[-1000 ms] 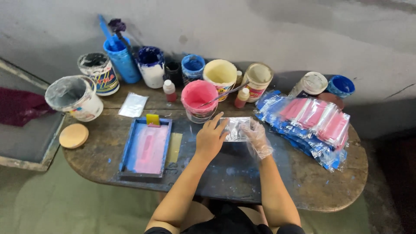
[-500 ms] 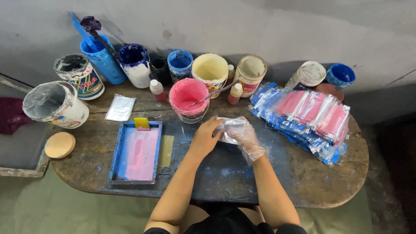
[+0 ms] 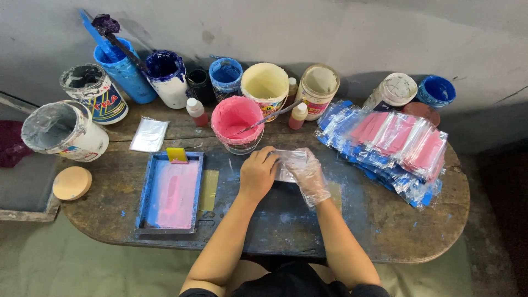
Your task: Preparing and mixing ink for screen printing, including applying ink to a screen and stirring ink in a container.
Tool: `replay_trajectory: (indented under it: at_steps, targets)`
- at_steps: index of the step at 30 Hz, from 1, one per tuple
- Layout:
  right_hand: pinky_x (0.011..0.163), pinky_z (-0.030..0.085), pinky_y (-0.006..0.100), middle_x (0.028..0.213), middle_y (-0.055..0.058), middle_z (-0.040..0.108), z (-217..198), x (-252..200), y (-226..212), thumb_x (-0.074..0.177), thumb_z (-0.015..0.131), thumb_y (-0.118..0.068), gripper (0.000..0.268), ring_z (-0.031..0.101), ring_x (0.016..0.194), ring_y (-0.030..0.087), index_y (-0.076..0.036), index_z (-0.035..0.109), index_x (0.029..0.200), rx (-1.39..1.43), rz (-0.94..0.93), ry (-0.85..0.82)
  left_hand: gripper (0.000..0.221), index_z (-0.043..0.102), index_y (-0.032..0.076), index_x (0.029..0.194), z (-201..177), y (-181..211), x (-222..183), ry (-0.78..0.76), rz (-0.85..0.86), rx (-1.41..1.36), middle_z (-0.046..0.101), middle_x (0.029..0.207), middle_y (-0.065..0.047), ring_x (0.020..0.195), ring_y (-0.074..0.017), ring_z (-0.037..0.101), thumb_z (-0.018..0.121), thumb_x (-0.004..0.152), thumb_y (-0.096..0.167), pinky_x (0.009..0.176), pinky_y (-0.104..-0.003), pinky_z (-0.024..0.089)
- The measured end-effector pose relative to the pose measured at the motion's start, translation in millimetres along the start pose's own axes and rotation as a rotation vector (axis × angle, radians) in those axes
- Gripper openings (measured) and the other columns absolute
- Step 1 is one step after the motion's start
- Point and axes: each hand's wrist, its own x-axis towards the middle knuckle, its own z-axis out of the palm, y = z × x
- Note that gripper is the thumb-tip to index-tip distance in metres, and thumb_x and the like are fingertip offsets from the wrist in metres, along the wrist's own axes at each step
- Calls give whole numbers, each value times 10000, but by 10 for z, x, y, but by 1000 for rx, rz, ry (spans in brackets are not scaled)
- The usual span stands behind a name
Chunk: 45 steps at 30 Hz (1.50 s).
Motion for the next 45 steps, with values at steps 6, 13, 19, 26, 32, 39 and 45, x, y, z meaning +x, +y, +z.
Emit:
replay_trajectory:
  at_steps: [6,13,19,26,32,39,45]
  targets:
    - [757,568,357,846,45,765,-93,-96,-231,699,860,-278,370,749,849,232,-293,724,1042,-14,-36,-1,153,656,138,965,100,-70,-67,-96,32,12,613,1101,-1,940,-195,641,743,867,218,674,-273,571]
    - [736,578,424,831,49,762,-140,-124,-324,728,820,-295,312,759,866,279,-279,682,1008,-106,-20,-27,173,633,83,943,74,-151,-88,-195,82,-106,585,1125,-36,967,-215,629,692,942,246,759,-269,568]
    - [759,575,470,877,88,757,-155,-120,-279,775,755,-248,327,744,925,352,-251,628,1077,-201,-61,-12,172,651,34,981,-51,-125,-29,-307,119,-158,609,1130,-74,982,-214,657,630,998,204,826,-279,568]
    - [733,584,441,824,104,748,-212,-37,-270,765,726,-294,359,755,838,331,-284,606,1103,-240,18,-19,197,634,-1,990,-21,-148,-35,-362,74,-316,577,1183,-103,1034,-277,639,601,1008,192,898,-329,556]
    - [709,586,408,884,112,771,-283,-140,-374,670,825,-253,448,761,855,307,-249,688,1096,-41,-35,-82,271,622,26,1046,-148,-107,31,-355,25,-343,549,1261,-119,1130,-326,625,711,924,252,947,-382,553]
    - [682,590,444,916,83,774,-294,-97,-439,670,856,-263,423,754,887,281,-277,709,1066,-61,103,-74,353,626,92,1088,-273,-26,99,-448,-62,-245,519,1296,-103,1073,-328,629,753,860,329,853,-395,607]
    - [479,606,323,880,89,754,-316,-116,-453,718,820,-199,383,717,726,217,-233,700,1080,41,94,-45,203,639,49,970,-316,21,135,-432,-81,-349,526,1248,-123,991,-336,646,734,858,190,771,-406,625]
